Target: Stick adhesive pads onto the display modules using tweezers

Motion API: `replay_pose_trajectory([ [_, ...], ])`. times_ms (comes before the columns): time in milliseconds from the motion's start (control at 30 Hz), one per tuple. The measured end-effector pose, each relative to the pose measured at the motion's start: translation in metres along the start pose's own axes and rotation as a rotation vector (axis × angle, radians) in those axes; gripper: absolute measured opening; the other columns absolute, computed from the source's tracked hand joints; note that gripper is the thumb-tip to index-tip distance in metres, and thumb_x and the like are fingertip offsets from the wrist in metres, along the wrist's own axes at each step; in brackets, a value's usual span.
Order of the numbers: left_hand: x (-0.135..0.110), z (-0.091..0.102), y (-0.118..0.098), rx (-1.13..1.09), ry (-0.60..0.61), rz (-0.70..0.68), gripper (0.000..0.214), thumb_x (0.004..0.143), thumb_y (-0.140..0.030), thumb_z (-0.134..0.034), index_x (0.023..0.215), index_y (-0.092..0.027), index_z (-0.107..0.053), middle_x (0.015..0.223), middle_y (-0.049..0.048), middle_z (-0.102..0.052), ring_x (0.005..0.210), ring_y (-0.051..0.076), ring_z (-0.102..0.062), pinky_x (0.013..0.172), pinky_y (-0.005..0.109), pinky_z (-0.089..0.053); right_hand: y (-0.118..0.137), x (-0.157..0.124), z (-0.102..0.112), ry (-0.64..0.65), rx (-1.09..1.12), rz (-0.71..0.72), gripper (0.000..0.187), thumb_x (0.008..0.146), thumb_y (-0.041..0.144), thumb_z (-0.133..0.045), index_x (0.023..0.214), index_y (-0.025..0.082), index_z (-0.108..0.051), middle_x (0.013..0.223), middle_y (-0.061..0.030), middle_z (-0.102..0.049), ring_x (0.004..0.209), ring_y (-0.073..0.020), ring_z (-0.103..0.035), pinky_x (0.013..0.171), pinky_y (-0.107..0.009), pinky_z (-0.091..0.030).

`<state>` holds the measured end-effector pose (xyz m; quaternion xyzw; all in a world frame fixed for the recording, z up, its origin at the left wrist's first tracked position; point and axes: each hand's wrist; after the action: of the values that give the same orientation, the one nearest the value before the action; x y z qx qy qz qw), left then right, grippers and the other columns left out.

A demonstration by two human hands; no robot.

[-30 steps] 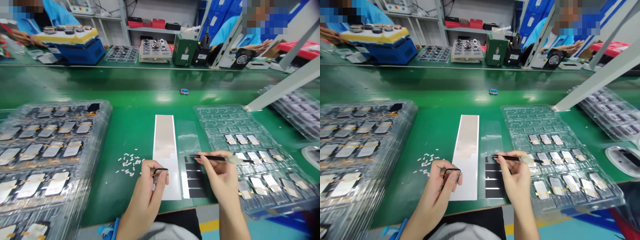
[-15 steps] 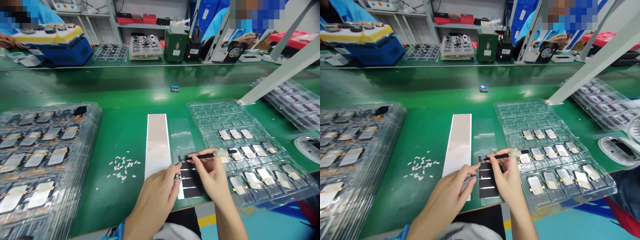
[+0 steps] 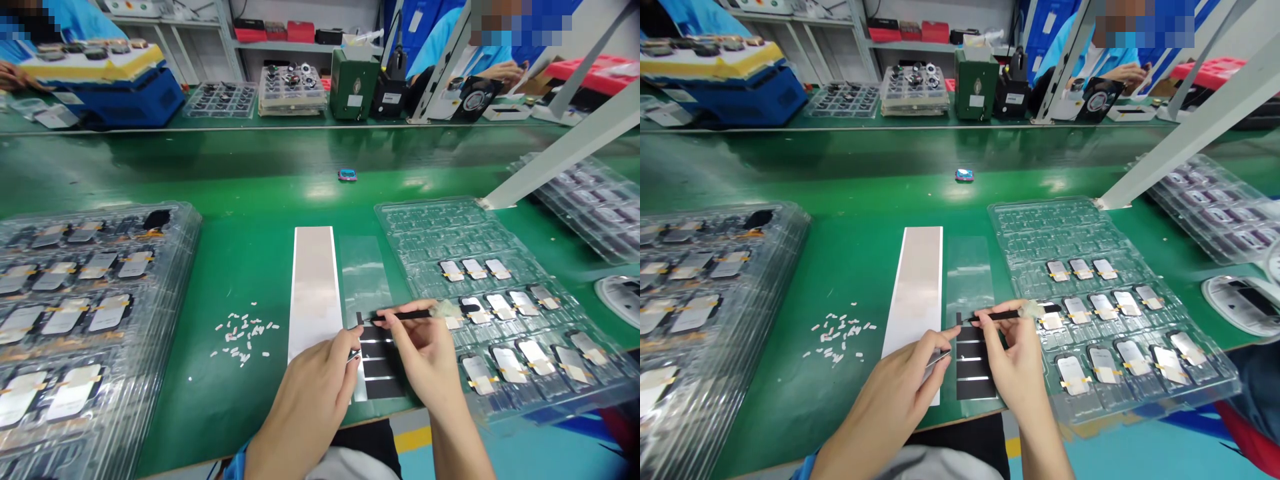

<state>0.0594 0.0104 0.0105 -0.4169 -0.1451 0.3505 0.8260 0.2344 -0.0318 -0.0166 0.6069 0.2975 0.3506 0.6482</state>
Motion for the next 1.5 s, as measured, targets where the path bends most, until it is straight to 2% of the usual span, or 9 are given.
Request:
replay_pose_trajectory([
  [367, -0.001, -0.001, 0.001, -0.118, -0.036, 0.032, 0.015, 0.101, -0.017, -0.041, 0.108, -0.026, -0.049, 0.123, 0.0088, -0.07, 0.106, 0.028, -0.07, 0.083, 0.039, -0.054, 0.002, -0.001, -0.001, -0.066, 0.036, 0.004, 0.03, 0.085, 0.039, -0.074, 0.096, 0.023, -0.052, 0.087, -0.0048, -0.074, 0.071, -0.0183, -0.074, 0.069, -0.032, -0.063],
  [467, -0.003, -0.001, 0.002, -0.186, -0.112, 0.071, 0.01, 0.1, -0.021, -0.046, 0.103, -0.025, -0.055, 0.105, 0.0062, -0.075, 0.081, 0.021, -0.072, 0.065, 0.028, -0.052, 0.004, 0.001, -0.001, -0.099, 0.058, -0.004, 0.031, 0.085, 0.041, -0.075, 0.093, 0.023, -0.052, 0.084, -0.0053, -0.074, 0.067, -0.0181, -0.074, 0.067, -0.03, -0.063],
  [567, -0.005, 0.001, 0.001, -0.243, -0.202, 0.115, 0.008, 0.095, -0.026, -0.057, 0.094, -0.023, -0.064, 0.075, -0.0006, -0.073, 0.047, 0.012, -0.054, 0.047, 0.023, -0.04, 0.006, 0.003, -0.001, -0.109, 0.093, 0.005, 0.032, 0.084, 0.042, -0.076, 0.091, 0.022, -0.051, 0.082, -0.0063, -0.075, 0.066, -0.0189, -0.074, 0.065, -0.028, -0.063],
  [667, -0.006, 0.005, -0.002, -0.346, -0.269, 0.131, 0.008, 0.09, -0.025, -0.064, 0.092, -0.022, -0.072, 0.07, -0.0009, -0.073, 0.053, 0.013, -0.058, 0.052, 0.022, -0.044, 0.007, 0.004, -0.001, -0.124, 0.129, 0.045, 0.032, 0.084, 0.039, -0.077, 0.092, 0.023, -0.051, 0.081, -0.0058, -0.076, 0.066, -0.0199, -0.075, 0.064, -0.029, -0.064],
  [767, -0.007, 0.009, -0.003, -0.447, -0.274, 0.088, 0.019, 0.094, -0.026, -0.057, 0.084, -0.02, -0.073, 0.076, 0.0024, -0.075, 0.064, 0.017, -0.066, 0.06, 0.024, -0.05, 0.014, -0.002, -0.001, -0.148, 0.163, 0.089, 0.026, 0.087, 0.032, -0.074, 0.092, 0.022, -0.051, 0.083, -0.0054, -0.076, 0.069, -0.021, -0.076, 0.066, -0.031, -0.066],
  [867, -0.009, 0.01, -0.002, -0.441, -0.245, 0.054, 0.032, 0.099, -0.029, -0.05, 0.077, -0.019, -0.071, 0.078, 0.0046, -0.075, 0.062, 0.016, -0.064, 0.058, 0.025, -0.049, 0.028, -0.014, -0.006, -0.146, 0.237, 0.156, 0.018, 0.091, 0.022, -0.068, 0.094, 0.022, -0.051, 0.086, -0.0052, -0.075, 0.074, -0.023, -0.076, 0.068, -0.034, -0.067],
  [1067, -0.006, 0.012, -0.001, -0.39, -0.277, -0.003, 0.026, 0.097, -0.022, -0.05, 0.082, -0.019, -0.07, 0.071, 0.0028, -0.071, 0.062, 0.015, -0.063, 0.058, 0.023, -0.049, 0.059, -0.04, -0.028, -0.01, 0.356, 0.302, 0.018, 0.097, 0.01, -0.054, 0.099, 0.026, -0.047, 0.089, -0.0014, -0.072, 0.088, -0.0225, -0.076, 0.073, -0.037, -0.067],
  [1233, -0.005, 0.009, 0.0, -0.345, -0.33, 0.048, 0.012, 0.086, -0.015, -0.06, 0.085, -0.018, -0.072, 0.058, -0.0031, -0.063, 0.05, 0.012, -0.056, 0.049, 0.018, -0.043, 0.061, -0.045, -0.042, 0.068, 0.371, 0.318, 0.021, 0.097, 0.007, -0.05, 0.101, 0.028, -0.044, 0.097, -0.0013, -0.072, 0.094, -0.0228, -0.075, 0.075, -0.04, -0.067],
  [1500, -0.011, 0.009, 0.002, -0.277, -0.326, -0.073, 0.031, 0.099, -0.019, -0.049, 0.123, -0.023, -0.068, 0.102, 0.0035, -0.076, 0.067, 0.011, -0.065, 0.069, 0.019, -0.053, 0.062, -0.045, -0.053, -0.029, 0.319, 0.524, 0.027, 0.092, -0.002, -0.05, 0.103, 0.022, -0.045, 0.093, -0.0032, -0.073, 0.09, -0.0184, -0.075, 0.077, -0.031, -0.067],
])
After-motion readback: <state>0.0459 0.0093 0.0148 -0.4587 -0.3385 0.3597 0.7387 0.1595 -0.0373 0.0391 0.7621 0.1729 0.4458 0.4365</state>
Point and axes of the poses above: each hand's wrist, its own x-axis towards the middle knuckle, its own z-axis out of the back of the hand, y = z × x
